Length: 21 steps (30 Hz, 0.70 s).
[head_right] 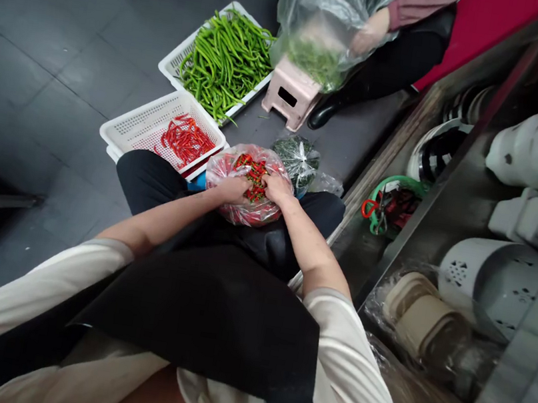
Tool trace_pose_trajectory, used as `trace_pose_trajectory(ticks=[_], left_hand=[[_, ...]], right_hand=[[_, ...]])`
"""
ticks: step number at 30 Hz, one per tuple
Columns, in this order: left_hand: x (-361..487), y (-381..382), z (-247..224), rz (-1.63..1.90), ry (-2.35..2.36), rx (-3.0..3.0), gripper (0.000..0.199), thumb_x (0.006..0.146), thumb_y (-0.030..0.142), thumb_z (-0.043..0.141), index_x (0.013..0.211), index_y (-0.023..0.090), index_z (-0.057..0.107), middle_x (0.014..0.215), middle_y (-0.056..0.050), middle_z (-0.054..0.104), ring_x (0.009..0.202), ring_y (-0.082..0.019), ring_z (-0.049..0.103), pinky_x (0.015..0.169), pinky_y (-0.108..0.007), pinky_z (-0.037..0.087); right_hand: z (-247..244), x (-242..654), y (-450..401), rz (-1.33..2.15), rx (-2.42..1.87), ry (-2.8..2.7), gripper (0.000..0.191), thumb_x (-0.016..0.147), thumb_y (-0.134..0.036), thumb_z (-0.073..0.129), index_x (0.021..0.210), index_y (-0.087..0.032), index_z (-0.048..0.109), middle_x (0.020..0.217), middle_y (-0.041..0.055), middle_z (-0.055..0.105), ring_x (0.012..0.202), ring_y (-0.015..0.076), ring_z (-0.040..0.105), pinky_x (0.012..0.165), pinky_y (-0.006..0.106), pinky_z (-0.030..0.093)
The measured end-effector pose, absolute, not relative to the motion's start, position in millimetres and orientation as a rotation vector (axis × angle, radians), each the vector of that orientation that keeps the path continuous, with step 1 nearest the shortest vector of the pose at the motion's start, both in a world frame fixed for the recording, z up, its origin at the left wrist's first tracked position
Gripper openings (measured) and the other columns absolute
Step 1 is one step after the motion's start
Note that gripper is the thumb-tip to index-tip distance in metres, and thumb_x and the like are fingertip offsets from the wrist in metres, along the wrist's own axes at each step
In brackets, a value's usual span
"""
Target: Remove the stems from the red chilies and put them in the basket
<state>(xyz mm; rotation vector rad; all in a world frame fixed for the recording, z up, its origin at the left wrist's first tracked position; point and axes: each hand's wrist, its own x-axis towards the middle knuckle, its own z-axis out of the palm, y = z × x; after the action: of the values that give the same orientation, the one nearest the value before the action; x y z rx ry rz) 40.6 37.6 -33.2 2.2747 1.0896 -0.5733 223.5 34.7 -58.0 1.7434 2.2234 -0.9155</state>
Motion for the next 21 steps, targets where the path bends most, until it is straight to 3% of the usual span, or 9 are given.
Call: trace_pose_trajectory(ticks=[6,11,16,21], left_hand=[[40.3,23.4,-34.9,-0.554,1.287,2.198,0.045,0.086,0.038,0.052,0.125,0.016,0.057,0.115,-0.016,0.066,0.105,-0.03,0.065,0.088,-0.04,0.051],[38.2,38.1,-28.7,-0.435,1.403,2.133,0.039,0.089,0.032,0.045,0.12,0.018,0.063,0.108,-0.016,0.07,0.104,-0.031,0.066,0.089,-0.041,0.05],[23.9,55.7,-7.7,-0.278,1.423,2.017,0.032,0.088,0.034,0.051,0.114,0.021,0.065,0.109,-0.01,0.07,0.105,-0.025,0.065,0.094,-0.036,0.047],[9.5,58.3,6.5,0.019,1.396,1.591,0.024,0.092,0.025,0.046,0.106,0.016,0.062,0.079,-0.004,0.068,0.072,-0.015,0.063,0.076,-0.03,0.051]], right_hand=[[-57.0,220.9,23.5,-0.95,1.689,2.256,0.046,0.081,-0.016,0.058,0.125,-0.028,0.064,0.119,0.0108,0.057,0.099,0.0245,0.06,0.083,0.033,0.044],[-64.4,216.2,30.4,-0.967,1.897,2.214,0.029,0.085,-0.025,0.06,0.112,-0.028,0.071,0.128,0.0096,0.057,0.105,0.0252,0.06,0.09,0.036,0.045],[-58.5,223.7,36.1,-1.26,2.203,2.186,0.014,0.08,-0.027,0.067,0.093,-0.023,0.072,0.089,0.0023,0.068,0.087,0.019,0.061,0.085,0.033,0.046],[-43.6,231.7,30.7,-2.254,2.501,1.734,0.024,0.074,-0.032,0.07,0.093,-0.019,0.064,0.06,-0.0057,0.054,0.051,0.0096,0.045,0.053,0.023,0.039]])
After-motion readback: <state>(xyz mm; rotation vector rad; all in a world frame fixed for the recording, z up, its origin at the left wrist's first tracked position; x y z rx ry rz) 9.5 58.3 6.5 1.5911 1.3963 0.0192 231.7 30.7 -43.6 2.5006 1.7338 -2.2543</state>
